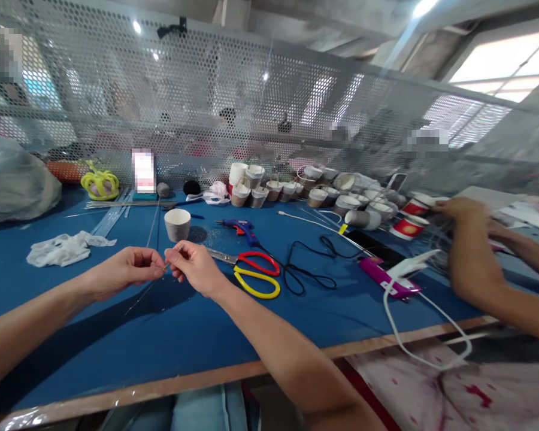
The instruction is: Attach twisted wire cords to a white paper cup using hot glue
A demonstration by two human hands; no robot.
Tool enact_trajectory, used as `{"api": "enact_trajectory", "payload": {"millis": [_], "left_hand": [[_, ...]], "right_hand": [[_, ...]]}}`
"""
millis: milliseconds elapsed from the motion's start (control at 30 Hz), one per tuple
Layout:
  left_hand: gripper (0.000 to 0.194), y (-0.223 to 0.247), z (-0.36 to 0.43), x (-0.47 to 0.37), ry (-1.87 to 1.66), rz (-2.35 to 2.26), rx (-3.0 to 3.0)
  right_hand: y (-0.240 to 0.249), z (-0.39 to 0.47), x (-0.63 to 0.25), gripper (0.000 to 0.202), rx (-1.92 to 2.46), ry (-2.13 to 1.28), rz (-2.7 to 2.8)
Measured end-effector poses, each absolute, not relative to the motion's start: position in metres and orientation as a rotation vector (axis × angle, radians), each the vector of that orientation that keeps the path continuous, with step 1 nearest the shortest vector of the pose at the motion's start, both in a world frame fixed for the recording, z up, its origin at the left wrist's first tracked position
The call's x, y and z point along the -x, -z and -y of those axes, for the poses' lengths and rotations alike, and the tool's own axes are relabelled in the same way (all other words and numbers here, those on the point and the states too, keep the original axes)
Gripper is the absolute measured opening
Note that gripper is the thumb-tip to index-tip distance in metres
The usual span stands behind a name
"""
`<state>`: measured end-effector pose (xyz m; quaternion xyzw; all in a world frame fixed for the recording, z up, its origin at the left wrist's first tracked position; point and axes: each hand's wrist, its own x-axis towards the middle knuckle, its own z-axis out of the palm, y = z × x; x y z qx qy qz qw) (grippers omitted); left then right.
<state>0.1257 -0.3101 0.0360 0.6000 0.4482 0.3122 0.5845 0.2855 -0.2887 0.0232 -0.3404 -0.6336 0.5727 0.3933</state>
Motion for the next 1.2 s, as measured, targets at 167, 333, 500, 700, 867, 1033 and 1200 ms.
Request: {"api": "enact_trajectory", "payload": {"millis": [167,333,500,700,867,1033,1200], "left_hand": [[0.019,-0.033,0.310,-0.126,-0.759,-1.091,-1.487],[0.017,-0.027,0.309,-0.126,-0.770,-1.125,-1.562],[0.016,-0.025,0.310,-0.128,-0.761,-1.073,-1.573],[0.017,-0.027,0.309,-0.127,-0.729,-1.024,-1.446],[0.017,-0.025,0.308,-0.126,-0.716,-0.989,-1.406],[0.016,-0.024,0.307,-0.128,-0.741,-1.001,-1.458],[0.016,-0.023,0.307,-0.129,-0.732,-1.028,-1.542]], "right_hand": [[-0.023,0.290,-0.284,0.033,0.915,-1.350,1.652],[-0.021,0.291,-0.283,0.035,1.004,-1.264,1.651],[-0.018,0.292,-0.280,0.036,1.008,-1.296,1.577],[-0.017,0.289,-0.281,0.030,0.822,-1.570,1.522],[-0.018,0.287,-0.283,0.029,0.815,-1.564,1.538],[-0.014,0.286,-0.282,0.033,0.926,-1.457,1.617],[-0.013,0.286,-0.281,0.036,1.020,-1.357,1.650]]}}
